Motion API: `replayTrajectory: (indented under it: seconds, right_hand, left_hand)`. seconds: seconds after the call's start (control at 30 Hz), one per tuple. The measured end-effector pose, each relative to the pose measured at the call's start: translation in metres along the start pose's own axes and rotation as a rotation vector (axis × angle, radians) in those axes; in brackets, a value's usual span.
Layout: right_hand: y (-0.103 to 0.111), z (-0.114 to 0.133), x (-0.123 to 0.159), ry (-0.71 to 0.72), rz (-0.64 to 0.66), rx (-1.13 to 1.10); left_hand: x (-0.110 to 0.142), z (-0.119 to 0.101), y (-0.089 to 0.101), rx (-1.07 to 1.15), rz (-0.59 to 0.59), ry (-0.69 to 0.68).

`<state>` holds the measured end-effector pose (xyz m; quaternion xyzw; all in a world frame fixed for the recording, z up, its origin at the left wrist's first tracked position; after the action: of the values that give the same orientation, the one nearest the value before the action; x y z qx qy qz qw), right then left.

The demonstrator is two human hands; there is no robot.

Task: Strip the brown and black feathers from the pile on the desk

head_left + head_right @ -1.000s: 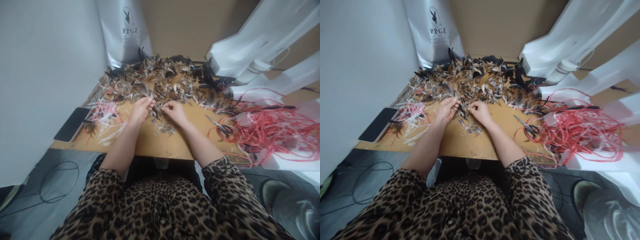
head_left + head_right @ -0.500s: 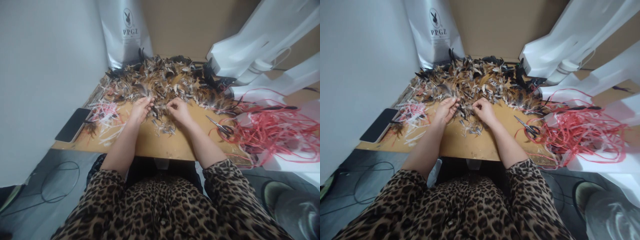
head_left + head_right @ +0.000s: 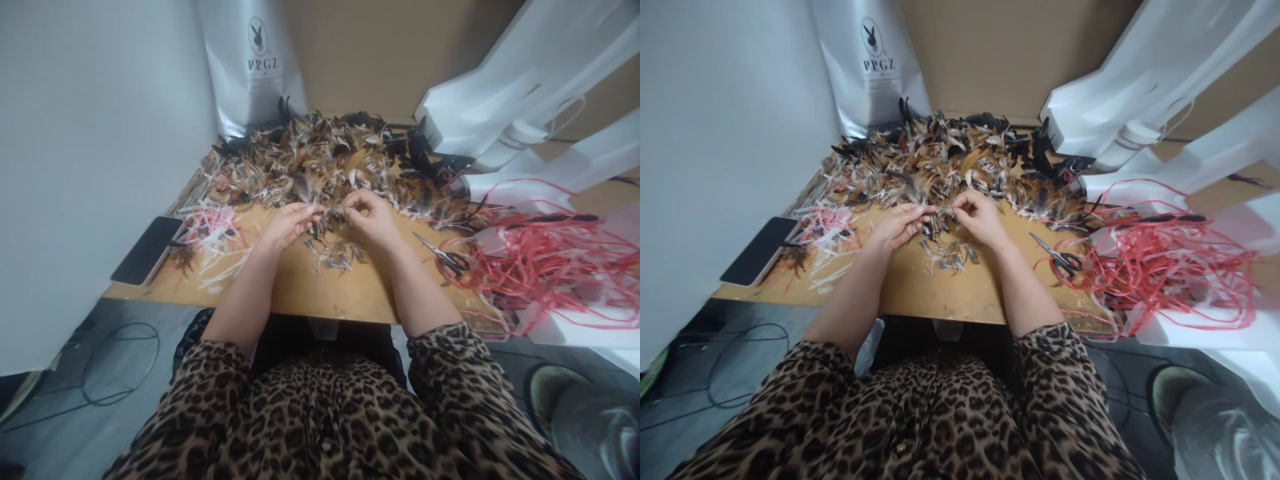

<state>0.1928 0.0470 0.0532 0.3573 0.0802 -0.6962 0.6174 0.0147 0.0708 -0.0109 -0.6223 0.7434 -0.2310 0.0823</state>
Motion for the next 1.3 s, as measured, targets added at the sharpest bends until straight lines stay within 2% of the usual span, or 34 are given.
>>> replayTrajectory:
  seconds: [0.23, 0.47, 0.63, 0.77, 0.83, 0.9, 0.97, 1.1, 1.17, 1.3]
  right_hand:
    - [0.0, 0.007, 0.001, -0.051, 0.073, 0.008]
    - [0.0, 0.006, 0.001, -0.048, 0.068, 0.022]
    - [-0.001, 0.003, 0.001, -0.042, -0.003, 0.089]
    - [0.007, 0.022, 0.004, 0.073, -0.201, 0.121]
    - [0.003, 0.029, 0.008, 0.067, -0.218, 0.136]
    - [-0.008, 0.026, 0.011, -0.011, -0.157, 0.12]
    - [-0.02, 0.015, 0.015, -0.151, -0.117, 0.041]
    - [-0.034, -0.009, 0.02, -0.424, -0.139, -0.251]
    - [-0.037, -0.013, 0.021, -0.475, -0.16, -0.338]
    - [-0.035, -0.017, 0.021, -0.521, -0.206, -0.363]
  left_hand:
    - [0.001, 0.001, -0.002, 0.019, -0.036, 0.011]
    - [0.001, 0.002, -0.004, 0.002, -0.051, 0.021]
    - [0.0, 0.006, -0.005, -0.016, -0.06, 0.026]
    - [-0.002, 0.003, -0.003, 0.046, -0.111, -0.035]
    - [-0.001, 0.0, -0.002, 0.075, -0.144, -0.068]
    - [-0.001, -0.002, -0.003, 0.088, -0.172, -0.086]
    - [0.0, -0.003, -0.006, 0.1, -0.165, -0.096]
    - [0.001, 0.002, -0.013, 0.078, -0.099, -0.08]
    - [0.0, 0.007, -0.015, 0.05, -0.09, -0.054]
    - [0.001, 0.011, -0.017, 0.033, -0.069, -0.021]
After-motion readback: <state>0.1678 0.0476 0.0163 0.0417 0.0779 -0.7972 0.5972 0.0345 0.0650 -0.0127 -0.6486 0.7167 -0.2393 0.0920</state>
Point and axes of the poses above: each hand's wrist, its own x-axis away from the middle knuckle, its own y-axis out of the back of the hand, z = x × y, the point moved 7 cm from there along -x, towards the middle knuckle, and after that the axes turned 9 degrees about -z, right-handed, at the moved point
